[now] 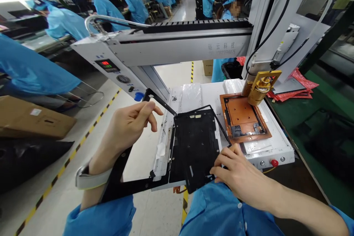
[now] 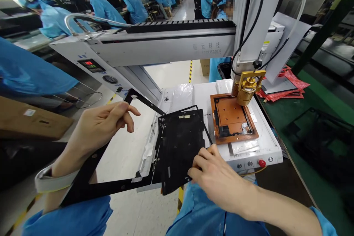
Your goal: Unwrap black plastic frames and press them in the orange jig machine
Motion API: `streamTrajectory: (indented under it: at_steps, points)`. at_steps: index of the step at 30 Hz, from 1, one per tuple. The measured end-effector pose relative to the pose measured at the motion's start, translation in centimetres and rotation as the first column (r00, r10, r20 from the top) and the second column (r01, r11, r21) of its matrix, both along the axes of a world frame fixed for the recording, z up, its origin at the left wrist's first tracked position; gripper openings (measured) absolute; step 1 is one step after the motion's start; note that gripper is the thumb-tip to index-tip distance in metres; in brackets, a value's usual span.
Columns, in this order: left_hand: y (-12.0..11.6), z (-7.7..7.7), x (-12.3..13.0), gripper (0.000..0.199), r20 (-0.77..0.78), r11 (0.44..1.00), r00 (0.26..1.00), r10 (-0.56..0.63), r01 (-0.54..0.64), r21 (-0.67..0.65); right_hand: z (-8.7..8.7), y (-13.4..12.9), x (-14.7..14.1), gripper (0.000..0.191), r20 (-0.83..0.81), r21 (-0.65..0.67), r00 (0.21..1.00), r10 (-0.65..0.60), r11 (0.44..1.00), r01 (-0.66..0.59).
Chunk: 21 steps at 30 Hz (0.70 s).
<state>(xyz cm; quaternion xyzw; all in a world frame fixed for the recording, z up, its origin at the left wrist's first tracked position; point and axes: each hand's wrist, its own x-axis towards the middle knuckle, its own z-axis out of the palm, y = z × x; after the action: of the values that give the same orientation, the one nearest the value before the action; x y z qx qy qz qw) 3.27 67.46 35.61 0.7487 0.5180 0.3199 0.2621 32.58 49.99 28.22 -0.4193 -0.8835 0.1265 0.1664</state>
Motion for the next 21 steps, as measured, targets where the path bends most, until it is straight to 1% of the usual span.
streamTrajectory:
  at_steps: [2, 3, 4, 6, 8, 9, 11, 13, 15, 18, 21]
  points:
    - [-0.1, -0.1, 0.3, 0.039, -0.011, 0.999, 1.000, 0.024, -0.024, -0.030, 0.8, -1.0, 1.1, 0.018, -0.113, 0.023, 0.993, -0.013, 1.000, 0.015]
    - [-0.1, -0.2, 0.5, 0.037, -0.016, 0.999, 1.000, 0.023, -0.023, -0.045, 1.2, -1.4, 1.4, 0.019, -0.159, 0.042, 0.987, -0.021, 0.999, 0.028]
    - [-0.1, -0.3, 0.8, 0.041, -0.019, 0.999, 1.000, 0.011, -0.012, -0.053, 1.5, -1.7, 1.6, 0.020, -0.194, 0.061, 0.981, -0.029, 0.997, 0.042]
    - [0.1, -0.6, 1.5, 0.056, -0.005, 0.999, 1.000, -0.025, 0.024, -0.040, 1.9, -2.1, 1.7, 0.022, -0.233, 0.102, 0.972, -0.038, 0.993, 0.063]
    - [0.3, -1.0, 2.3, 0.071, 0.026, 0.997, 0.997, -0.067, 0.068, -0.025, 1.9, -2.2, 1.5, 0.022, -0.249, 0.141, 0.968, -0.033, 0.987, 0.070]
    - [0.4, -1.2, 2.6, 0.075, 0.036, 0.996, 0.995, -0.088, 0.089, -0.025, 1.6, -2.2, 1.4, 0.022, -0.254, 0.155, 0.967, -0.032, 0.985, 0.073]
    - [0.6, -1.6, 3.0, 0.072, 0.046, 0.991, 0.992, -0.121, 0.123, -0.042, 0.5, -2.2, 1.1, 0.020, -0.269, 0.189, 0.962, -0.041, 0.977, 0.095]
    - [0.7, -1.9, 3.1, 0.063, 0.041, 0.987, 0.987, -0.153, 0.155, -0.039, -1.3, -2.0, 0.6, 0.020, -0.275, 0.237, 0.960, -0.055, 0.964, 0.123]
    - [0.7, -2.2, 2.9, 0.060, 0.047, 0.983, 0.982, -0.181, 0.182, -0.022, -3.3, -1.6, 0.1, 0.021, -0.277, 0.302, 0.959, -0.065, 0.941, 0.151]
    - [0.6, -2.4, 2.4, 0.062, 0.049, 0.978, 0.978, -0.205, 0.206, -0.020, -5.8, -0.8, -0.8, 0.024, -0.308, 0.432, 0.949, -0.059, 0.881, 0.195]
    - [0.3, -2.5, 2.0, 0.066, 0.039, 0.974, 0.974, -0.222, 0.224, -0.040, -7.0, -0.3, -1.5, 0.026, -0.309, 0.527, 0.950, -0.048, 0.823, 0.213]
